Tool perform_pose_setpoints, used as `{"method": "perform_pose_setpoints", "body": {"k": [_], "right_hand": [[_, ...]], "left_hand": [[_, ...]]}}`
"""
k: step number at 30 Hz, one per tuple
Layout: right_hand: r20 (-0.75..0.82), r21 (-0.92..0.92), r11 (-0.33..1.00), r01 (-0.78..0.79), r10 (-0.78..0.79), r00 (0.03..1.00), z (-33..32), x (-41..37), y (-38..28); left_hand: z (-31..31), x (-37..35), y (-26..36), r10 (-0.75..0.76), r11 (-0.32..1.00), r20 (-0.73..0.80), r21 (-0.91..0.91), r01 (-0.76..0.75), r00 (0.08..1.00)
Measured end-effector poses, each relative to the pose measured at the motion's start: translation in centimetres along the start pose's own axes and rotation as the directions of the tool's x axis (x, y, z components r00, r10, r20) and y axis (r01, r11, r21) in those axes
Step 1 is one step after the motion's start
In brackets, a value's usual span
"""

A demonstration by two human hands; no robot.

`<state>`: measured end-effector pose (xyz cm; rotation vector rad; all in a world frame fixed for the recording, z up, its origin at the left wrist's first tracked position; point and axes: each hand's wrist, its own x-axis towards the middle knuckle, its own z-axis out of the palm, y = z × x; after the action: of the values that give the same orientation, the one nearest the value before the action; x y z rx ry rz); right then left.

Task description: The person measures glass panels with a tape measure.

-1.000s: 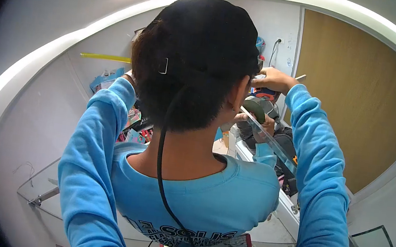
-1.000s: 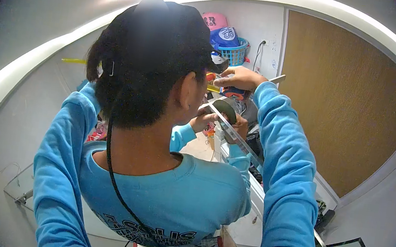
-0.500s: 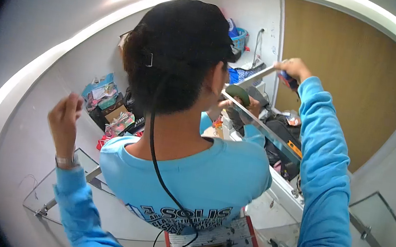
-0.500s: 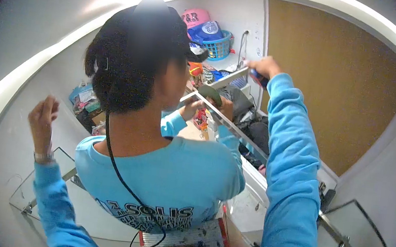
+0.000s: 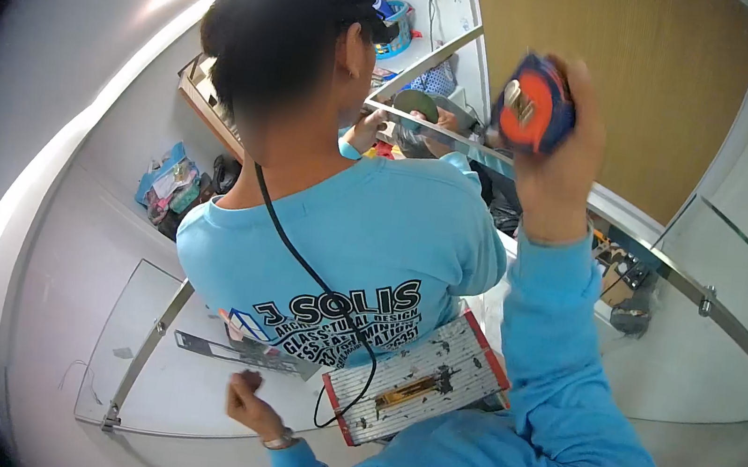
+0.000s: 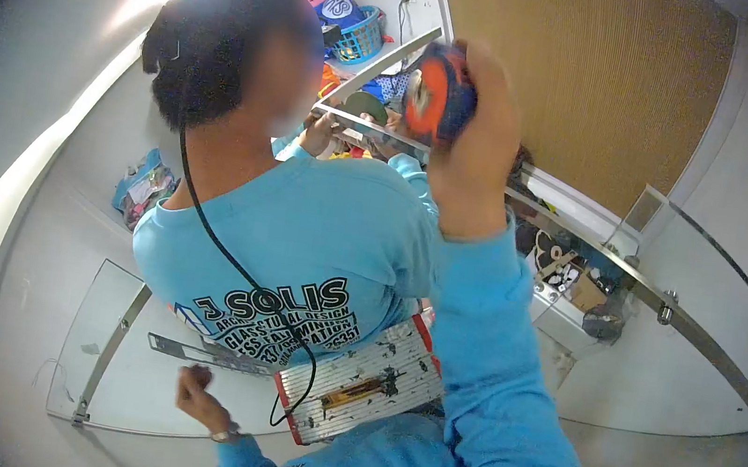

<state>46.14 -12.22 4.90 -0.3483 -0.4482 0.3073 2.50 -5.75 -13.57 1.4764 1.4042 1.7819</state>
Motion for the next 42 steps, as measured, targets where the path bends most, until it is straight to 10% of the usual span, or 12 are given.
{"method": "perform_pose_setpoints", "body": {"k": [4,11,13,16,22,34,36,42], "right_hand": [[0.243,-0.407,0.906,0.117,-0.016,0.970,-5.0,-9.7,-2.3],[0.365,-0.293,0.800,-0.523,0.599,0.712,-16.3,-16.5,-1.1],[0.164,-0.560,0.453,-0.694,0.881,0.444,-15.7,-16.7,-2.6],[0.493,-0.668,0.699,-0.255,0.672,0.553,-18.2,-18.5,0.9],[0.636,-0.575,0.785,-0.230,0.606,0.477,-19.3,-20.7,4.1],[0.567,-0.720,0.689,0.075,0.524,0.636,-19.9,-20.0,4.4],[0.552,-0.754,0.650,0.089,0.555,0.623,-19.9,-20.0,4.5],[0.502,-0.785,0.614,0.077,0.560,0.659,-20.0,-20.0,4.3]], "left_hand": [[-0.6,-5.2,-5.0,-0.201,0.980,0.136,0.023,0.200,0.970],[-1.2,-10.8,-7.5,-0.496,0.861,0.052,0.160,0.483,0.867],[-2.4,-10.5,-9.4,-0.465,0.875,0.075,0.190,0.445,0.882],[-3.4,-10.1,-10.7,-0.418,0.873,0.052,0.299,0.385,0.907],[-3.7,-10.6,-9.3,-0.217,0.867,0.007,0.460,0.190,0.976],[-4.6,-14.3,-11.2,-0.586,0.706,-0.286,0.280,0.651,0.758],[-8.5,-14.1,-15.6,-0.781,0.613,0.166,0.015,0.790,0.603],[-4.0,-14.9,-10.1,-0.731,0.682,0.107,0.057,0.729,0.674]]}}
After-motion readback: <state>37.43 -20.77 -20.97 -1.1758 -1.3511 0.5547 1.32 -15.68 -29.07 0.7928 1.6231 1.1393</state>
